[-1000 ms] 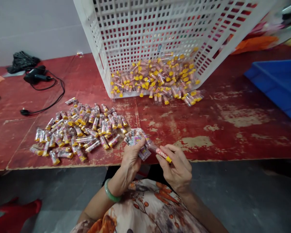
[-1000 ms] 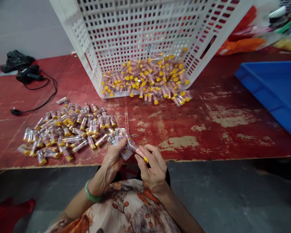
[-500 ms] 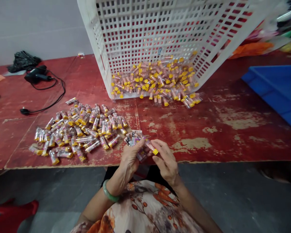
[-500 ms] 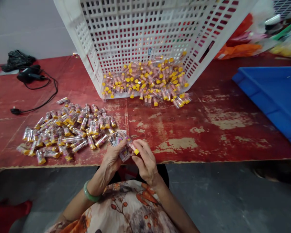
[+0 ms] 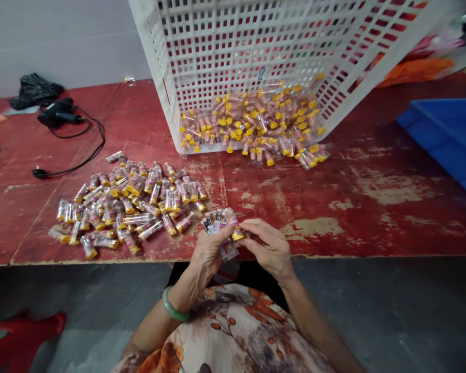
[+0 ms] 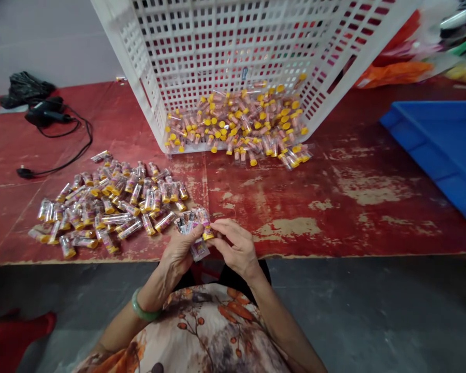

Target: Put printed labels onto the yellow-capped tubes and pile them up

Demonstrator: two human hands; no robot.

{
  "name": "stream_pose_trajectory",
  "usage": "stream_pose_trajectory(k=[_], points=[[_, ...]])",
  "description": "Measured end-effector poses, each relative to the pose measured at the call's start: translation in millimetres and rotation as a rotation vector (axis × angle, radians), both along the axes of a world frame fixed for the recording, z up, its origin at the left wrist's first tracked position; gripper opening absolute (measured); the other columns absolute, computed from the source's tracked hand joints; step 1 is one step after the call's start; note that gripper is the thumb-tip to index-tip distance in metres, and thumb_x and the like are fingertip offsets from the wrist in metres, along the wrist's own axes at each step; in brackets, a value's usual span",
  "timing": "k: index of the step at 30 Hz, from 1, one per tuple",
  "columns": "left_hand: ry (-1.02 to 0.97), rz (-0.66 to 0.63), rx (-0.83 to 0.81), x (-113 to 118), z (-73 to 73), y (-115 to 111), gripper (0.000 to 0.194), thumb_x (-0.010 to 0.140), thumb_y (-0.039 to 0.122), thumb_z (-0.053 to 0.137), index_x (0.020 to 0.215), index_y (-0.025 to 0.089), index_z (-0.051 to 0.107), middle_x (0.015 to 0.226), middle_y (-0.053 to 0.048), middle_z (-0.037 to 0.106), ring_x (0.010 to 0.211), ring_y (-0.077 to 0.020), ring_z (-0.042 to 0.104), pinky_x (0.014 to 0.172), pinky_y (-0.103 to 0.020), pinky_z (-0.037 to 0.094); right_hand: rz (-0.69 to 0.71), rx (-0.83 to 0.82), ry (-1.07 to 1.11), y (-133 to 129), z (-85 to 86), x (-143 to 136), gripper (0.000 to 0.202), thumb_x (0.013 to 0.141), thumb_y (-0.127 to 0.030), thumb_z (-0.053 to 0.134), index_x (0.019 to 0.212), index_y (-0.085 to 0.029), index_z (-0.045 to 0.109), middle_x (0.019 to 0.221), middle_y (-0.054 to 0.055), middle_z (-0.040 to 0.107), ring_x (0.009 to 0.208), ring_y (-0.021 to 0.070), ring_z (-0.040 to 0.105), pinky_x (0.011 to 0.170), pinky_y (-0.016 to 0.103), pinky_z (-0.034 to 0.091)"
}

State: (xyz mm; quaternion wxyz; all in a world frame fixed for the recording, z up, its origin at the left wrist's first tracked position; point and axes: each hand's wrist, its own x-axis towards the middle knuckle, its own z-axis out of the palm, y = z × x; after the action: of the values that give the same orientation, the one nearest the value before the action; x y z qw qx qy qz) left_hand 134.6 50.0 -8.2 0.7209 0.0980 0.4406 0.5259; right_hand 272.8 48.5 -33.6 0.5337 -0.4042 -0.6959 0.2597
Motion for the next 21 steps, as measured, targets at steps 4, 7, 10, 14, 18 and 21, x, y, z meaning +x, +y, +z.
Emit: stream_pose_trajectory(k=[4,7,10,14,18,21], points=[[0.008,0.014,0.007,-2.5,3.7,0.0,0.038,0.051,0.023,0.087,0.079,0.012,0.065,0.072,-0.002,0.068,0.058,-0.0134,0.063,0.053,-0.026,0.055,-0.074,0.161,-0.082,-2.9,1.6,-4.6,0.034,0.079,-0.004,0.057,0.108,-0.021,0.066,0.097,0.007,0.066,0.088,0.0166,0.065,0.075,0.029,0.055],[0.009,0.024,0.015,-3.1,5.7,-1.7,0.037,0.051,0.023,0.087,0.078,0.012,0.065,0.073,-0.002,0.068,0.058,-0.0134,0.063,0.053,-0.026,0.055,-0.154,0.266,-0.142,-3.9,0.9,-13.5,0.035,0.079,-0.003,0.056,0.109,-0.019,0.065,0.096,0.009,0.067,0.083,0.0157,0.066,0.071,0.026,0.056],[0.011,0.044,0.025,-4.6,4.7,-2.9,0.036,0.052,0.025,0.086,0.079,0.012,0.066,0.073,-0.003,0.068,0.058,-0.0129,0.062,0.054,-0.025,0.054,-0.202,0.344,-0.202,-1.6,-0.3,-21.2,0.030,0.079,-0.003,0.055,0.104,-0.016,0.066,0.091,0.010,0.067,0.079,0.0162,0.066,0.067,0.026,0.056],[0.013,0.113,0.024,-8.8,1.1,-1.8,0.040,0.050,0.025,0.087,0.081,0.013,0.066,0.072,-0.002,0.068,0.056,-0.0123,0.061,0.057,-0.027,0.053,-0.234,0.428,-0.292,5.5,-3.8,-28.8,0.026,0.079,-0.003,0.054,0.099,-0.014,0.065,0.086,0.011,0.068,0.079,0.0179,0.067,0.066,0.027,0.057],[0.059,0.167,0.010,-13.9,-0.7,0.3,0.042,0.048,0.027,0.088,0.079,0.012,0.064,0.071,-0.003,0.067,0.057,-0.0123,0.061,0.059,-0.026,0.053,-0.260,0.505,-0.349,10.6,-8.7,-39.7,0.026,0.080,-0.005,0.052,0.101,-0.012,0.064,0.086,0.014,0.069,0.080,0.0206,0.068,0.066,0.029,0.058],[0.073,0.171,-0.011,-19.9,1.1,3.9,0.042,0.047,0.029,0.088,0.077,0.012,0.064,0.067,-0.003,0.067,0.054,-0.0132,0.061,0.055,-0.027,0.053,-0.222,0.500,-0.344,14.5,-6.5,-47.3,0.025,0.081,-0.006,0.051,0.101,-0.010,0.064,0.088,0.015,0.069,0.082,0.0216,0.068,0.068,0.031,0.057]])
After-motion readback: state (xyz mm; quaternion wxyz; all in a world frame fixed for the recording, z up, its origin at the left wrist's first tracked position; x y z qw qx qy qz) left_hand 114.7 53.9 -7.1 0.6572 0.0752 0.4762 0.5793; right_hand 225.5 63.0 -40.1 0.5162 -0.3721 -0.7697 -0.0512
